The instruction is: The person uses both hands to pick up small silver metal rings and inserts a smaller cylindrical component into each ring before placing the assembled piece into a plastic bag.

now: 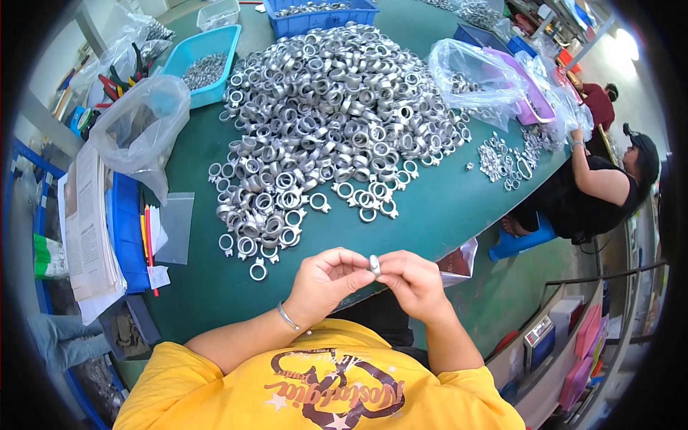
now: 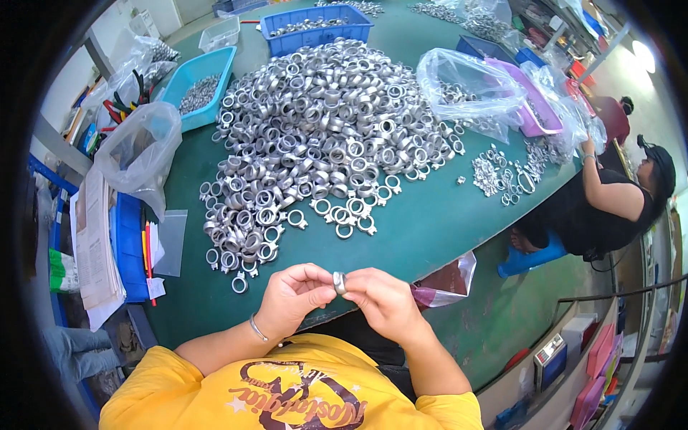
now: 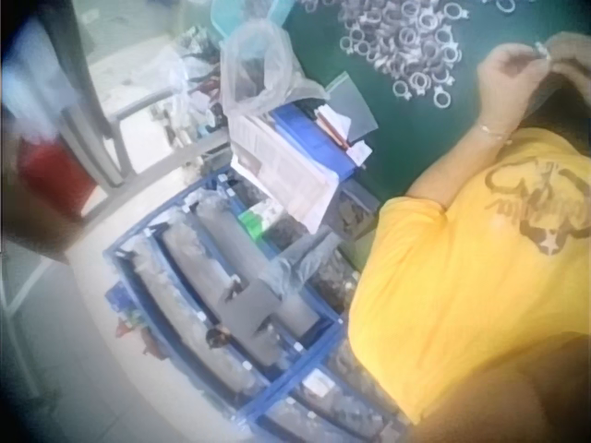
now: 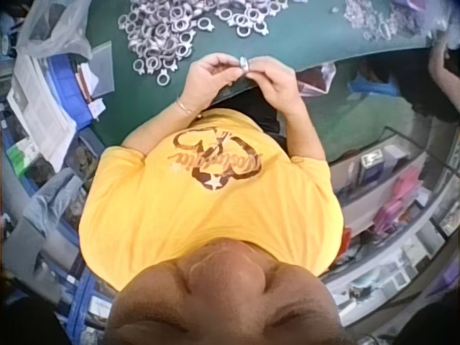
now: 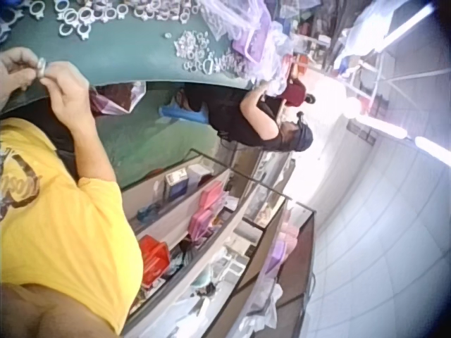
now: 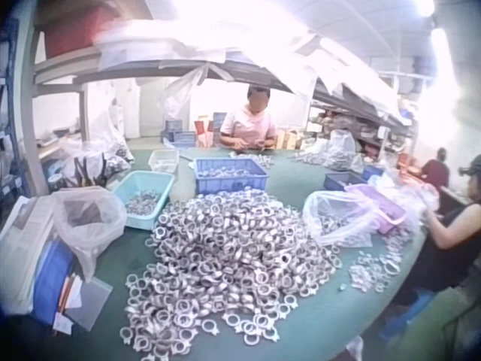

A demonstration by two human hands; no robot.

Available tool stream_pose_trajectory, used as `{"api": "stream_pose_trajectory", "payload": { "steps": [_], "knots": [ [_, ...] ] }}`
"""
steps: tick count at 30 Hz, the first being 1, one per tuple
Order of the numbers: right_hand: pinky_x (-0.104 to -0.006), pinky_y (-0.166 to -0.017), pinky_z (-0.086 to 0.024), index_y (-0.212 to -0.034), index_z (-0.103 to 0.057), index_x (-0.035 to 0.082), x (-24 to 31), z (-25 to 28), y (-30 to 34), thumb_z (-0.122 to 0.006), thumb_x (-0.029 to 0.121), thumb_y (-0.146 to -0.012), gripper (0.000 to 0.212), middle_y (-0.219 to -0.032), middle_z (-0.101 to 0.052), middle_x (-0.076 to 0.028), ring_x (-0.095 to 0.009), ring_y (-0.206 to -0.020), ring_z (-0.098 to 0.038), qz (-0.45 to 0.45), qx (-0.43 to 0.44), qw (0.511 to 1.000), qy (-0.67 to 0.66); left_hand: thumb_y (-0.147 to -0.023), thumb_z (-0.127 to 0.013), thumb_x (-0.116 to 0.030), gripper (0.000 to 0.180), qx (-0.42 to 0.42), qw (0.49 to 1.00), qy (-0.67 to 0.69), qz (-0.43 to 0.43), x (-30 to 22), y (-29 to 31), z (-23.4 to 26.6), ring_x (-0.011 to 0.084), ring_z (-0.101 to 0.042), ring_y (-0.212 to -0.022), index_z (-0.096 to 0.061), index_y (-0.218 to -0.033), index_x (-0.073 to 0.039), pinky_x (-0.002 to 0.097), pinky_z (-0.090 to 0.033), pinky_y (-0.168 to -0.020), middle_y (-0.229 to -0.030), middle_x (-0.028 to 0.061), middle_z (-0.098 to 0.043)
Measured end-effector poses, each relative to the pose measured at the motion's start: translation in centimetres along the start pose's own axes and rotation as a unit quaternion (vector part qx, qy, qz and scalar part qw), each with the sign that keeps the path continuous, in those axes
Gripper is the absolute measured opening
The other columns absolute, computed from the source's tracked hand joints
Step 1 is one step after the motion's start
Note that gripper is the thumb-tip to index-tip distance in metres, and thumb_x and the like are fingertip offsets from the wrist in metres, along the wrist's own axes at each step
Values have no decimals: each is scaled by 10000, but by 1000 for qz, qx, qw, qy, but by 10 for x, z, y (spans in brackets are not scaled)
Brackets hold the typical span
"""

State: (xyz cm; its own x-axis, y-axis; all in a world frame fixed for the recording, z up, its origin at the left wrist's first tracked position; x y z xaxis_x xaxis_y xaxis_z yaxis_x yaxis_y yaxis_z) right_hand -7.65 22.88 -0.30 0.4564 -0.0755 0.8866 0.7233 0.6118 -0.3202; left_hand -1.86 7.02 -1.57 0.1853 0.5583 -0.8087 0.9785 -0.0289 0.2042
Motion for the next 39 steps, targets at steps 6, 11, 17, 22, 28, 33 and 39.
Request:
{"api": "stream_pose_trajectory", "payload": {
  "steps": [6,11,17,22,28,33,39],
  "knots": [
    [-290,-631,-494,-869,-604,-6,-1,-4,0,-634,-41,-717,159,-863,-596,-127,-240,-736,-593,103,-24,987,123,-768,-614,43,108,22,993,-102,-63,0,2,3,121,-558,-818,-599,-874,31,230,-471,-743,-888,59,-550],
    [-278,-642,-486,-880,-599,-18,0,-6,0,-602,-38,-750,131,-872,-595,-128,-231,-736,-591,74,-19,995,70,-773,-612,33,98,16,981,-176,-80,1,3,5,112,-560,-804,-607,-871,21,219,-477,-720,-876,55,-554],
    [-234,-645,-469,-939,-544,-26,-10,-7,11,-546,-16,-819,120,-896,-594,-126,-163,-732,-576,-62,-15,992,-108,-767,-630,7,86,19,962,-249,-107,-3,3,4,102,-565,-758,-614,-852,4,202,-471,-661,-859,47,-563],
    [-252,-704,-493,-986,-443,6,-11,-15,9,-555,-82,-790,243,-1011,-557,-175,-151,-839,-574,-109,-68,933,-336,-765,-630,8,78,7,942,-293,-165,-3,4,3,98,-570,-737,-608,-839,-2,200,-469,-632,-852,49,-566],
    [-296,-759,-503,-988,-414,24,-16,-14,14,-572,-118,-754,317,-1077,-528,-217,-204,-919,-573,-103,-79,905,-406,-788,-600,16,82,-7,989,-137,-61,3,4,4,110,-578,-748,-564,-861,25,213,-483,-645,-878,69,-583],
    [-322,-790,-492,-982,-423,26,-15,-16,18,-583,-109,-748,314,-1075,-533,-211,-236,-955,-567,-99,-110,906,-396,-852,-538,-53,127,-16,998,-39,56,1,1,6,144,-598,-779,-550,-944,34,246,-513,-670,-910,119,-590],
    [-304,-731,-476,-835,-570,-22,-10,-8,-6,-627,-72,-701,154,-914,-610,-153,-243,-828,-601,33,-90,991,96,-917,-436,-148,270,-1,981,132,143,8,-2,9,214,-615,-845,-510,-1087,48,270,-530,-691,-958,157,-595]
  ]
}}
Point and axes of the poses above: each hand's wrist, its own y-axis away from the middle knuckle, its own z-axis out of the back of the hand, x = y × z, the point moved 1 cm from there along -y, towards the middle knuckle
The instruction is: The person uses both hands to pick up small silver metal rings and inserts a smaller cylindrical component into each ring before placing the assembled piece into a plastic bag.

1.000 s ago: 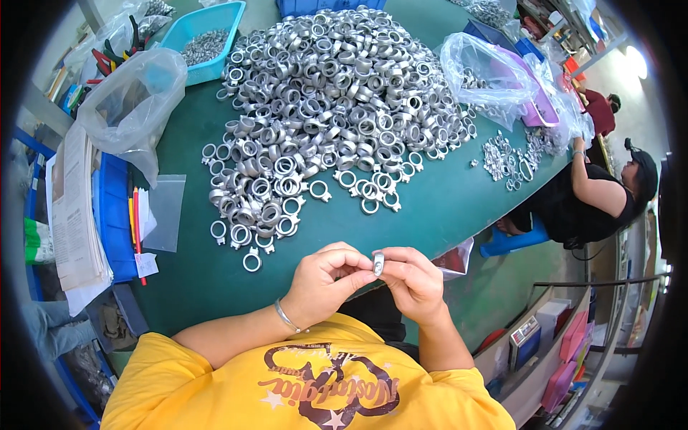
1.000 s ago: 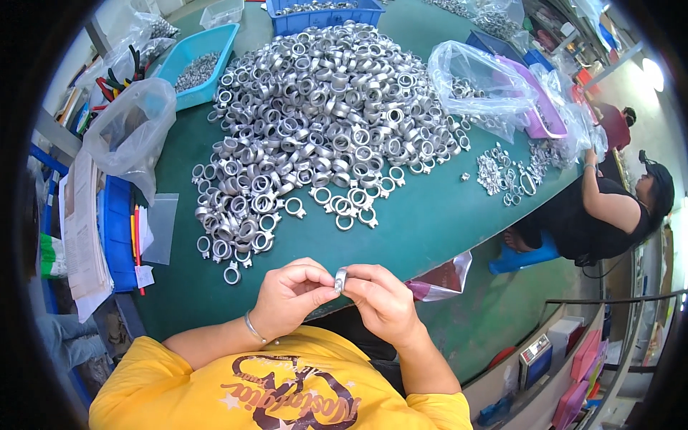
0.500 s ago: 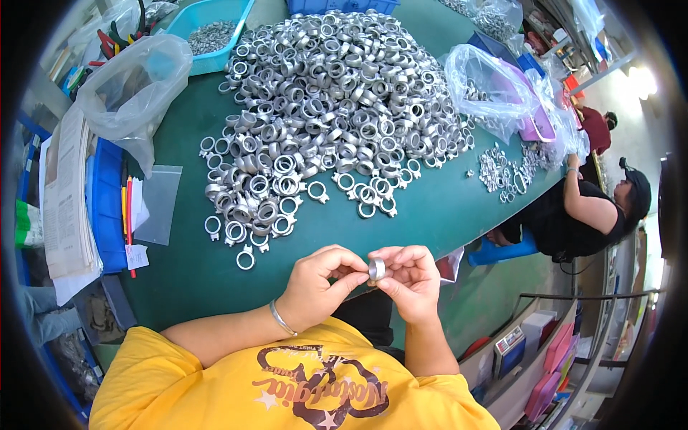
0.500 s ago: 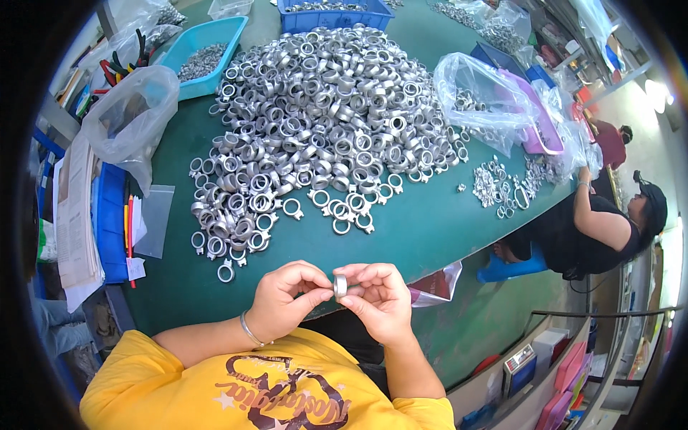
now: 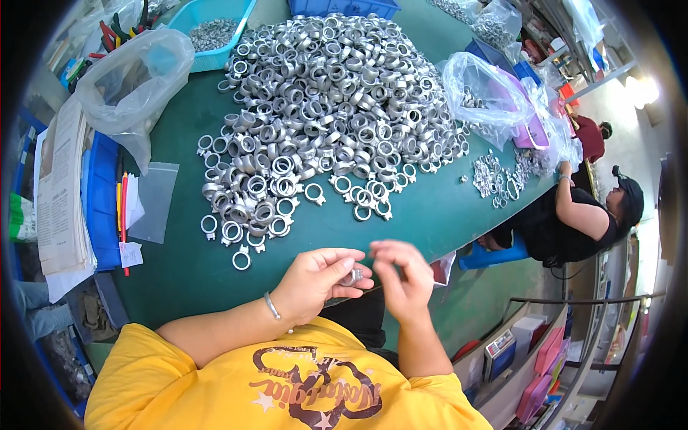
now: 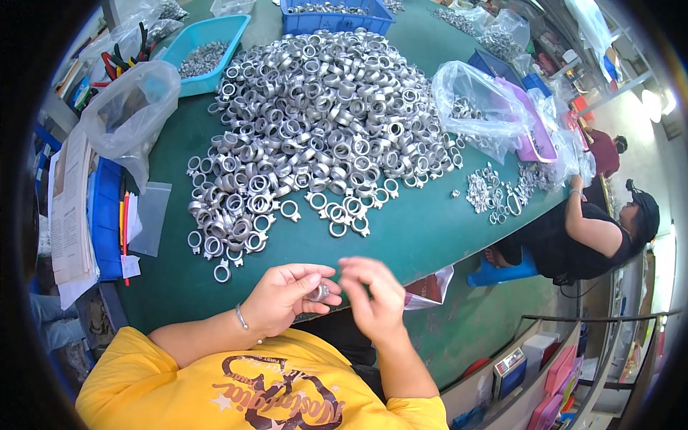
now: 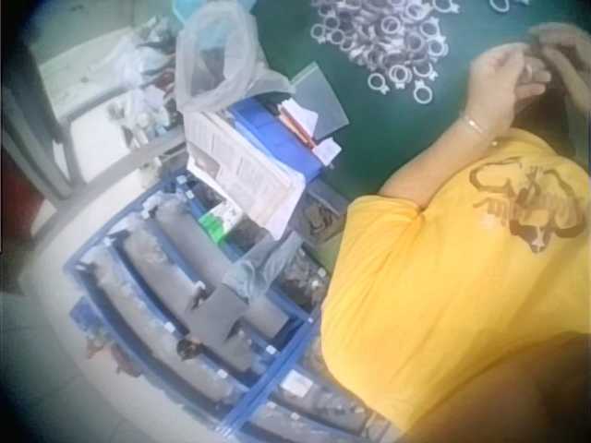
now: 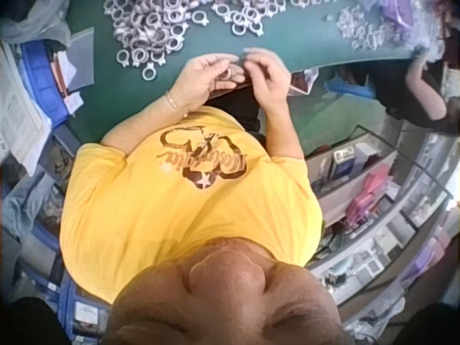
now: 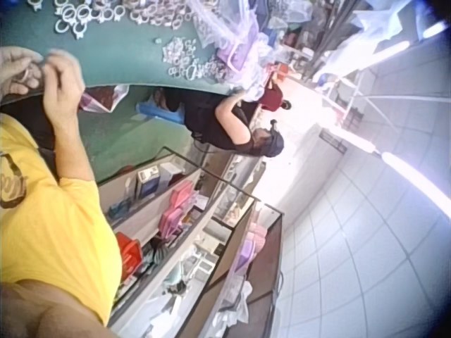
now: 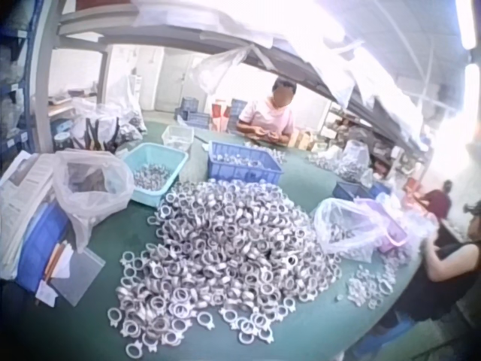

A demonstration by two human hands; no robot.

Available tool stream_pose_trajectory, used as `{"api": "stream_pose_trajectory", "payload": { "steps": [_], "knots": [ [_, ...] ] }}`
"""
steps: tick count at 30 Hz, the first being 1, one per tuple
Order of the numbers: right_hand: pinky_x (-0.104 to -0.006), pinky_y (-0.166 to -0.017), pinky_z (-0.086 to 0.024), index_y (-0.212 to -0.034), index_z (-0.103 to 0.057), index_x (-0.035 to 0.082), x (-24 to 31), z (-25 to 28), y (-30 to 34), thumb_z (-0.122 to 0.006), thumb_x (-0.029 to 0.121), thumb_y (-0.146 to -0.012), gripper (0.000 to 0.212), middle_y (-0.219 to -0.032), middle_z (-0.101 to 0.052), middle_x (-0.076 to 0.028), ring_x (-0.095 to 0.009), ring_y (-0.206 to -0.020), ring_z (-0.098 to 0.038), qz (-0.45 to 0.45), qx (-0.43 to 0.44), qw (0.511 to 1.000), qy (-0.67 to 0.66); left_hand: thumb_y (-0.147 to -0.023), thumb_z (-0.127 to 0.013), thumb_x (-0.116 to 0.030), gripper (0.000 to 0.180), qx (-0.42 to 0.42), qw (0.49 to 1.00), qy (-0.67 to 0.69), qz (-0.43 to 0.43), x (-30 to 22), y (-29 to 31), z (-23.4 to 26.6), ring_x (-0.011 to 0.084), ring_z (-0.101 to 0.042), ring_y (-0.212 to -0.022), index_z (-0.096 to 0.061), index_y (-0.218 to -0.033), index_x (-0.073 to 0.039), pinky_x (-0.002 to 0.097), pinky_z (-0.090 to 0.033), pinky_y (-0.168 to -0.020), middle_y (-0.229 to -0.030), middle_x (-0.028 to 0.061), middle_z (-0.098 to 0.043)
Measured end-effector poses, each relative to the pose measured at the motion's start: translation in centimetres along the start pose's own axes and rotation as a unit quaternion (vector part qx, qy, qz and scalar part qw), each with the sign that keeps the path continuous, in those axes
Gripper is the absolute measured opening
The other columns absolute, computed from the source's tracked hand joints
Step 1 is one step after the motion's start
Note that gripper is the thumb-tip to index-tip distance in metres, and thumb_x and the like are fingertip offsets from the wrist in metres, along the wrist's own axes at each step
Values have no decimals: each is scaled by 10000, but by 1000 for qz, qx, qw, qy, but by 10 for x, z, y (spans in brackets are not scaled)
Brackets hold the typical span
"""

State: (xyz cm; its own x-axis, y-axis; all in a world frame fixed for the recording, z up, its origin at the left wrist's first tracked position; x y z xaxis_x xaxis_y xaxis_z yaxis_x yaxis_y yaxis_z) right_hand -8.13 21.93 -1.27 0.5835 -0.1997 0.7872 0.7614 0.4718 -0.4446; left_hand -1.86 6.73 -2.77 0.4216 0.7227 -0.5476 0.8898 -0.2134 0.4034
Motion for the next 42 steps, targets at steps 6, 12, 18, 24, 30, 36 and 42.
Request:
{"api": "stream_pose_trajectory", "payload": {
  "steps": [6,12,18,24,30,36,42],
  "knots": [
    [-351,-645,-400,-817,-596,38,-33,-2,-36,-667,78,-696,146,-738,-503,-91,-261,-700,-479,-32,-23,956,291,-898,-463,-107,212,-22,1000,5,-13,-4,-1,-1,197,-607,-836,-521,-1045,35,264,-513,-698,-942,139,-592],
    [-282,-575,-408,-755,-588,25,-21,4,-17,-673,1,-677,119,-706,-530,-59,-191,-644,-506,-81,3,995,61,-842,-553,-65,177,-43,997,-42,-41,-3,0,0,144,-590,-766,-537,-995,23,235,-500,-652,-896,101,-589],
    [-256,-574,-437,-780,-621,21,0,-4,-4,-658,-64,-670,144,-763,-546,-82,-182,-664,-533,12,47,998,-37,-793,-621,-47,150,-33,987,-125,-95,-7,3,-3,85,-551,-715,-586,-923,18,196,-461,-609,-865,52,-575],
    [-242,-662,-469,-966,-509,-16,-1,-10,5,-566,-61,-790,191,-906,-584,-103,-139,-752,-562,-159,1,958,-237,-752,-644,8,93,-19,939,-252,-233,-3,4,-1,74,-524,-726,-625,-843,-5,182,-431,-616,-861,22,-555],
    [-300,-780,-499,-994,-416,7,-1,-11,5,-596,-110,-744,330,-1046,-543,-196,-209,-953,-565,-146,32,914,-378,-763,-632,11,94,-35,912,-315,-261,-5,7,-3,76,-530,-751,-620,-854,-10,190,-430,-634,-866,30,-556],
    [-305,-776,-503,-971,-398,16,0,-13,8,-600,-123,-730,343,-1061,-535,-217,-244,-998,-553,-102,10,937,-333,-783,-612,3,82,-42,922,-294,-249,-6,8,-3,84,-537,-766,-612,-864,-8,202,-433,-652,-873,40,-564],
    [-313,-784,-496,-972,-399,18,-1,-15,9,-589,-124,-739,333,-1060,-536,-217,-264,-1020,-543,-76,13,950,-304,-789,-611,-3,79,-32,922,-294,-251,-6,7,-2,90,-541,-777,-609,-869,-5,208,-438,-663,-877,45,-565]
  ]
}}
Point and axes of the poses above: each hand's wrist, its own y-axis away from the middle knuckle, its own z-axis out of the back of the hand, x = y × z, the point moved 1 cm from there along -y, towards the middle knuckle
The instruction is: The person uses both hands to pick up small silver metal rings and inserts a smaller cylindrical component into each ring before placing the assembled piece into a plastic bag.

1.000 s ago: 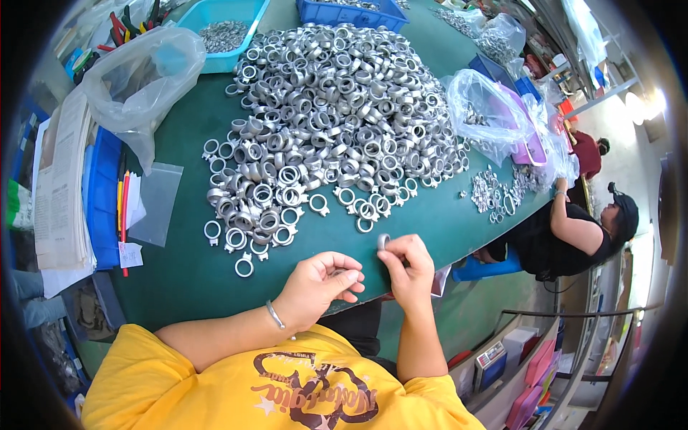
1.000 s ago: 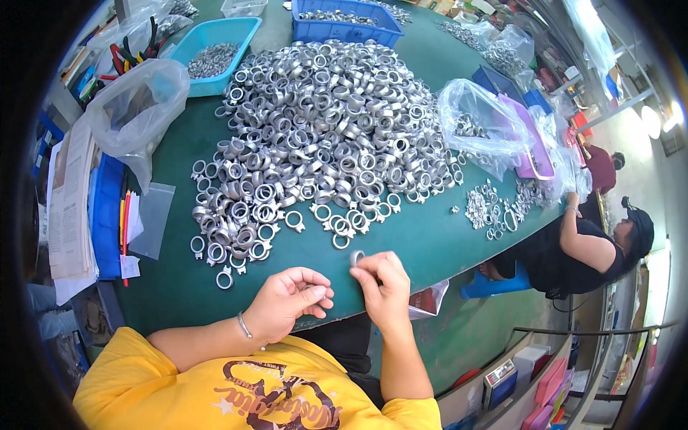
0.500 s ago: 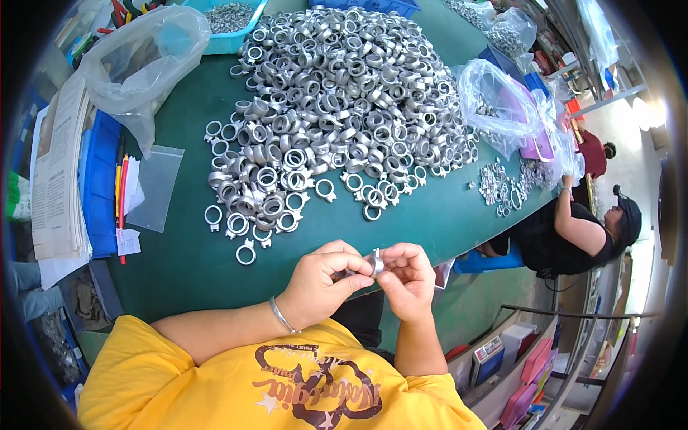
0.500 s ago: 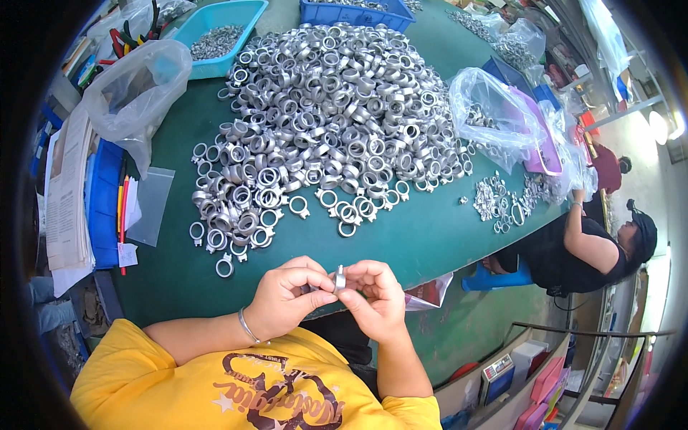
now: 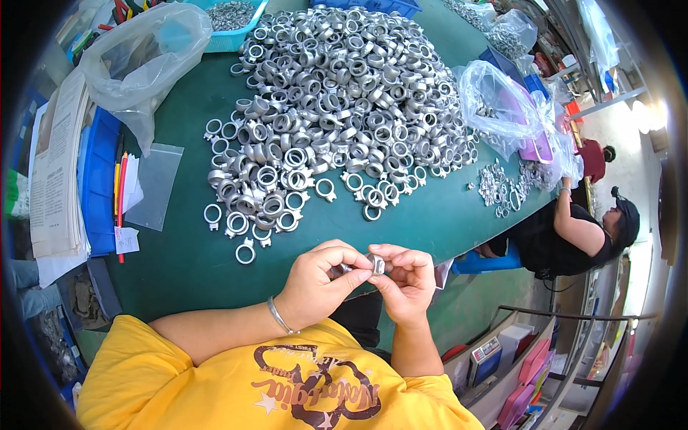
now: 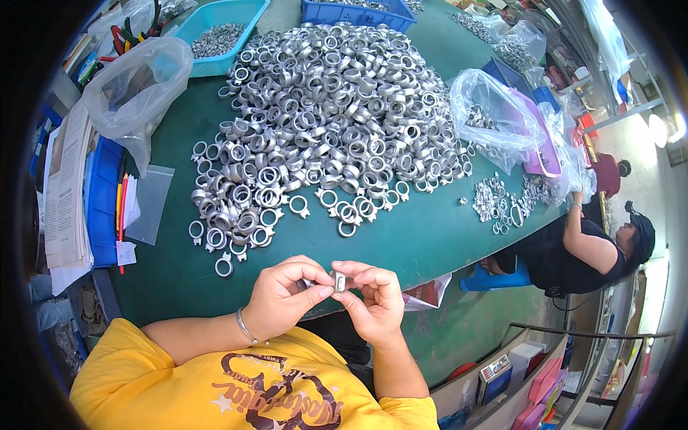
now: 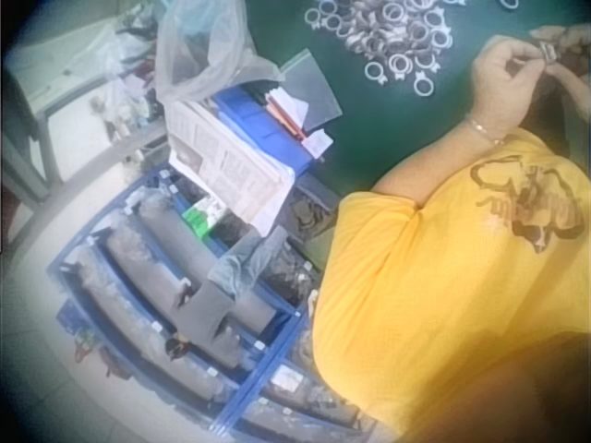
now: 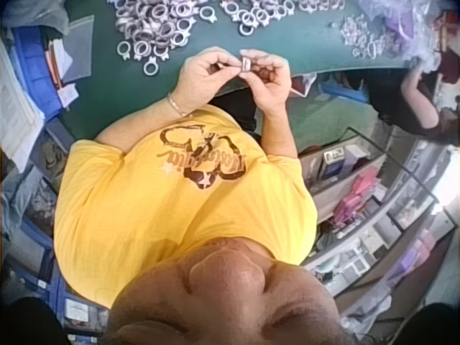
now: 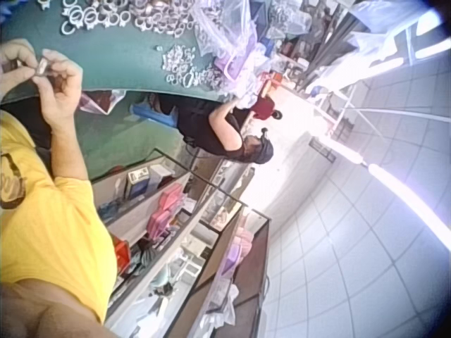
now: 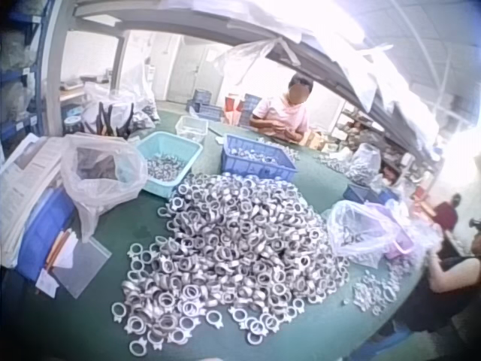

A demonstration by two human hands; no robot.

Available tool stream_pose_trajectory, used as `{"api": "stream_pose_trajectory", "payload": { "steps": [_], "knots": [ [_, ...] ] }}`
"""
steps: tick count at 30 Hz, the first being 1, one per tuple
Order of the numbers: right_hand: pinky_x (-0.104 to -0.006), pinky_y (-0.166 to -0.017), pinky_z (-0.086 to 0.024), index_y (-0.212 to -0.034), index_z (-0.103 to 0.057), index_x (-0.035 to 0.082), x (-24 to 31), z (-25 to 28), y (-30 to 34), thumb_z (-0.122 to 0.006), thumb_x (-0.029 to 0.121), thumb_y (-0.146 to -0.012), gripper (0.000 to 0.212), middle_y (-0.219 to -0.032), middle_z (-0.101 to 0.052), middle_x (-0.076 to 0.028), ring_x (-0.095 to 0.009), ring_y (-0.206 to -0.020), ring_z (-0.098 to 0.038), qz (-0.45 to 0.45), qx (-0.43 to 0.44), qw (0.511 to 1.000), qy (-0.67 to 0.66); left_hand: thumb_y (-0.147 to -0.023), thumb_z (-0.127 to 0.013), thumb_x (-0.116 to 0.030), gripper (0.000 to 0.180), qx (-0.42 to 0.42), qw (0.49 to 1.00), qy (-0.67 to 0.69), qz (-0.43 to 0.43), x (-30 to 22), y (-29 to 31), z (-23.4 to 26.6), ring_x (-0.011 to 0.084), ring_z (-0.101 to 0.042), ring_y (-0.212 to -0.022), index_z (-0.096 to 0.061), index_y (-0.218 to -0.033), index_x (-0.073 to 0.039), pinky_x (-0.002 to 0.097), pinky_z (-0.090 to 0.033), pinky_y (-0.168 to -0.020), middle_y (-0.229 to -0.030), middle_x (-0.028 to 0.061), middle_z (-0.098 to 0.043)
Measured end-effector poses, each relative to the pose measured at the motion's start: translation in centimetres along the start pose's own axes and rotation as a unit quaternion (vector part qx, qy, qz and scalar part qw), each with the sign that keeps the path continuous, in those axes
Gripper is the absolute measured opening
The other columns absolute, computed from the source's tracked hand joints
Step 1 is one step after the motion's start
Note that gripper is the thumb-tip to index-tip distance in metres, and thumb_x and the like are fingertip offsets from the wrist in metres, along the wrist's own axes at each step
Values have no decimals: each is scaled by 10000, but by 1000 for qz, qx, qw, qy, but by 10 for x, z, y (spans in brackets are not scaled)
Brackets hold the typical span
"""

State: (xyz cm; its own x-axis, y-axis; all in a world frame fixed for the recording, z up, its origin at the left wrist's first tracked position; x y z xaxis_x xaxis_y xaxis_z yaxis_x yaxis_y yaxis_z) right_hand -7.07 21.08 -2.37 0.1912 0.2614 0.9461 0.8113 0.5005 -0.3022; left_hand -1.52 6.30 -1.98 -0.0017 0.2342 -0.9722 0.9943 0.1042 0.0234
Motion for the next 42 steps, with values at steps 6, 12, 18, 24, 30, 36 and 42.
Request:
{"api": "stream_pose_trajectory", "payload": {
  "steps": [6,12,18,24,30,36,42],
  "knots": [
    [-309,-758,-488,-950,-432,17,2,2,-1,-625,-109,-709,333,-1040,-548,-211,-263,-987,-551,41,15,993,108,-775,-648,-64,93,-34,998,59,15,-1,0,-3,26,-512,-637,-616,-848,-15,160,-420,-567,-783,1,-581],
    [-297,-704,-482,-898,-493,11,6,1,0,-696,-86,-640,342,-948,-579,-175,-232,-850,-573,75,-46,983,161,-801,-619,-63,134,-31,991,92,87,0,-1,-2,39,-521,-645,-604,-913,8,169,-436,-581,-787,22,-609],
    [-295,-673,-488,-855,-601,-17,21,-9,-10,-719,-46,-615,269,-915,-602,-140,-233,-782,-588,189,24,917,350,-884,-490,-135,228,-8,940,266,212,11,-4,4,112,-567,-691,-570,-1031,20,216,-470,-590,-872,72,-609],
    [-318,-612,-467,-815,-593,-12,9,-2,-41,-646,-39,-680,148,-789,-586,-132,-263,-713,-571,165,-52,887,428,-915,-421,-201,239,-11,884,393,254,8,-6,6,157,-583,-742,-531,-992,-4,255,-485,-584,-884,100,-592],
    [-327,-610,-431,-815,-593,1,-16,2,-62,-678,26,-682,160,-738,-519,-104,-252,-687,-513,32,-65,867,493,-858,-537,-119,102,-28,914,334,229,4,-5,3,140,-578,-725,-539,-890,-22,230,-483,-575,-850,84,-586],
    [-269,-545,-436,-794,-610,8,-8,1,-39,-666,-32,-675,138,-732,-552,-87,-201,-628,-540,33,-17,937,347,-822,-594,-97,161,-86,940,281,173,1,-5,1,103,-565,-703,-554,-950,-6,206,-471,-556,-833,53,-584],
    [-268,-582,-465,-824,-610,2,2,-5,-27,-618,-73,-708,139,-803,-583,-109,-200,-662,-569,181,45,907,376,-766,-651,-58,135,-73,981,130,126,-3,-6,4,54,-514,-642,-628,-884,3,177,-431,-552,-820,21,-574]
  ]
}}
Point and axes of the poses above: each hand's wrist, its own y-axis away from the middle knuckle, its own z-axis out of the back of the hand, x = y × z, the point moved 1 cm from there along -y, towards the middle knuckle
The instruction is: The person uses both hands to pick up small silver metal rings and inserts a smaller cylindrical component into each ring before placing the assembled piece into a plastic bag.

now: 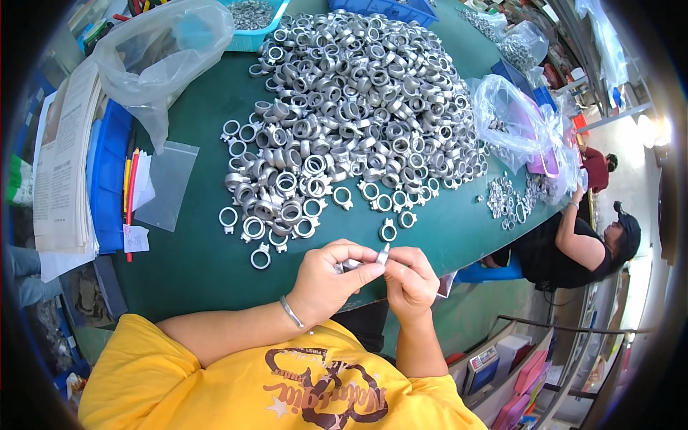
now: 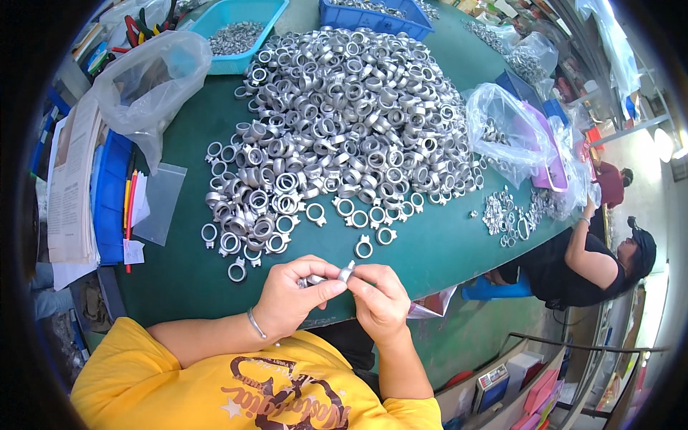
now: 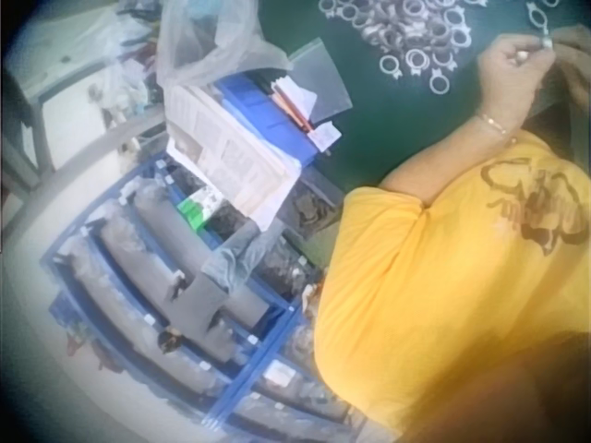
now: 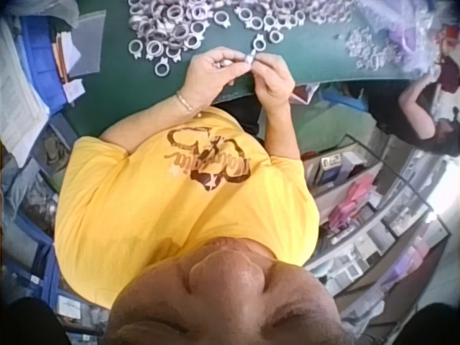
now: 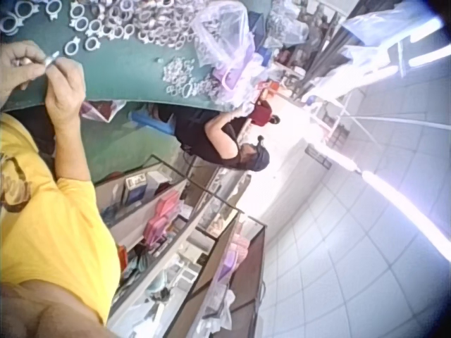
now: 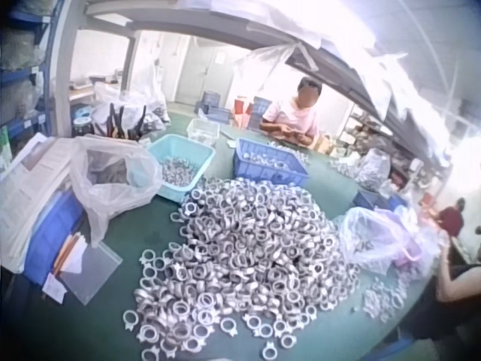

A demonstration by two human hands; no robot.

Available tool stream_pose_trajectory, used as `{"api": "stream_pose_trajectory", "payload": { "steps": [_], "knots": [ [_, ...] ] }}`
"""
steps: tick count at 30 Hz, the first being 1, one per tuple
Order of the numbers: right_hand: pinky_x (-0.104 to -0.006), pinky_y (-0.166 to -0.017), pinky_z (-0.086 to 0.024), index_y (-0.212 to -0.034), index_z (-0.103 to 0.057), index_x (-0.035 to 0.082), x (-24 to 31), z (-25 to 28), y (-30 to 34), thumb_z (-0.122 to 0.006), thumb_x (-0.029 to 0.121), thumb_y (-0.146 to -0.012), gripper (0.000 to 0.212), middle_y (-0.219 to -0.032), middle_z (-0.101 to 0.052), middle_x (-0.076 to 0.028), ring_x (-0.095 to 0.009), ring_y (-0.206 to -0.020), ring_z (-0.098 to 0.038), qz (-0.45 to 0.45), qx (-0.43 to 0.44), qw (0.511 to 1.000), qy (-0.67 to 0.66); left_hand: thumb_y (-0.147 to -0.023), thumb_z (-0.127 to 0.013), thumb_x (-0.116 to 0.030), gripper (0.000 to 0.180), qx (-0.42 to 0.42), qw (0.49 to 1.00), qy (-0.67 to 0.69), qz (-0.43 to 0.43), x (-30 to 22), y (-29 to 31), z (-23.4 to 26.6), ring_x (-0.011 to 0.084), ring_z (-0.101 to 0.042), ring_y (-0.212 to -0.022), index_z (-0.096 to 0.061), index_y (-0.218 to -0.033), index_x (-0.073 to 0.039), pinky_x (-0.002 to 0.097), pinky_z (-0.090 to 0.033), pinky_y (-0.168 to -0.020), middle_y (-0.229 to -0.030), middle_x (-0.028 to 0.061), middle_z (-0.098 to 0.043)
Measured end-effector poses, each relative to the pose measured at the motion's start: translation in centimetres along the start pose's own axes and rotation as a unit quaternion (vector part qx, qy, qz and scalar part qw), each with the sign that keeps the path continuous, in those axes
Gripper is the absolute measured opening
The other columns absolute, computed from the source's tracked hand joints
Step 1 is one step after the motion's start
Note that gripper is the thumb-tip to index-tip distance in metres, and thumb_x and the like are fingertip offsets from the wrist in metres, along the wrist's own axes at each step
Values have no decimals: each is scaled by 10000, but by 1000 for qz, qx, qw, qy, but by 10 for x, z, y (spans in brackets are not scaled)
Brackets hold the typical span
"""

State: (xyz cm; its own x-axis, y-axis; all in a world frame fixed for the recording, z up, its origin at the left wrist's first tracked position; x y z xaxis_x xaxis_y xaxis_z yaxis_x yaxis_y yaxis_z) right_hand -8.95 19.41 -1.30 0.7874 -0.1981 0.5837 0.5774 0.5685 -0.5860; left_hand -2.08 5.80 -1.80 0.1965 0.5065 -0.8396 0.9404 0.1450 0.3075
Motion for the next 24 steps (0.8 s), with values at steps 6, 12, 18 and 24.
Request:
{"api": "stream_pose_trajectory", "payload": {
  "steps": [6,12,18,24],
  "knots": [
    [-246,-671,-486,-1085,-464,-48,3,-2,10,-453,17,-886,210,-916,-580,-120,-127,-770,-570,-245,-58,921,-298,-738,-671,-47,90,1,987,-114,-114,-1,1,0,53,-516,-644,-660,-822,-17,184,-428,-595,-787,13,-574],
    [-239,-694,-456,-1097,-490,-71,2,0,14,-454,141,-912,284,-913,-575,-92,-126,-773,-552,-278,-4,880,-385,-736,-672,-36,103,15,982,-136,-134,1,1,0,62,-519,-656,-659,-837,-22,188,-428,-598,-804,19,-573],
    [-252,-752,-454,-1066,-518,-68,-2,-1,17,-574,-9,-812,267,-1026,-521,-121,-157,-874,-546,-217,-3,890,-401,-725,-683,-23,114,27,979,-144,-142,-1,3,-1,66,-520,-673,-660,-836,-38,187,-424,-600,-817,31,-578],
    [-254,-726,-475,-1047,-531,-53,1,0,12,-585,-58,-779,273,-1024,-516,-133,-161,-851,-557,-188,-17,917,-351,-751,-656,-22,108,10,992,-78,-103,4,1,-2,52,-511,-626,-631,-856,-16,174,-417,-562,-782,21,-583]
  ]
}}
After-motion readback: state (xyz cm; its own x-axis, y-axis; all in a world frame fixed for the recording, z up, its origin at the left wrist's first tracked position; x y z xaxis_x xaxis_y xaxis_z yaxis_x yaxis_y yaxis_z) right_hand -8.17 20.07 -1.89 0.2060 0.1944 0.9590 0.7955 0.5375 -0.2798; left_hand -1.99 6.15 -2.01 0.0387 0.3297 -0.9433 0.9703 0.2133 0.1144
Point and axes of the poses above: each hand's wrist, its own y-axis away from the middle knuckle, its own z-axis out of the back of the hand, x = y × z, the point moved 1 cm from there along -y, towards the middle knuckle
